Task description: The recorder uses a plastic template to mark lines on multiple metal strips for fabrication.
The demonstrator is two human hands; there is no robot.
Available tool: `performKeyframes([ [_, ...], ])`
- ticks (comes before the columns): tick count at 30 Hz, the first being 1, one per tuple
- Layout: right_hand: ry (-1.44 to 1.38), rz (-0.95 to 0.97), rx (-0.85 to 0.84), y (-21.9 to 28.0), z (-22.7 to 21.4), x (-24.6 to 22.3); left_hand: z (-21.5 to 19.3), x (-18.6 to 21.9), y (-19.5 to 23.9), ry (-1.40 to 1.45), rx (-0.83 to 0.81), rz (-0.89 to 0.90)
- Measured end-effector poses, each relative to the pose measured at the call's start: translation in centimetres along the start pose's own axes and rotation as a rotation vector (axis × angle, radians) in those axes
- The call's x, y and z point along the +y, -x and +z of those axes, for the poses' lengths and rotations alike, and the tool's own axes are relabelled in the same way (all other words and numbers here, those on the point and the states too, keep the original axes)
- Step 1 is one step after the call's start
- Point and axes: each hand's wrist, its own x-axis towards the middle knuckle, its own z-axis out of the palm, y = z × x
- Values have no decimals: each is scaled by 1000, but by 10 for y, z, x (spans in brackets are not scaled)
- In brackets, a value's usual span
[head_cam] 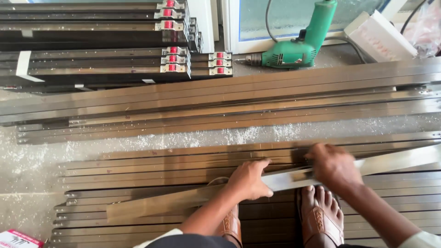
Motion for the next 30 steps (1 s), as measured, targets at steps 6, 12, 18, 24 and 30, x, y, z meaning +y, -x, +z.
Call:
performKeyframes([
  [6,64,152,37,12,-19,52,-25,7,11,29,-127,-141],
  [12,-124,129,501,51,-31,101,-75,17,8,-112,-11,-218],
  [18,-783,244,650,56,-49,76,-62,-35,-27,-291,589,389],
  [24,-380,136,586,65,-11,92,-41,-63,-24,-418,523,224],
  [30,-578,88,529,77,-1,43,-30,-63,-16,-352,595,188],
])
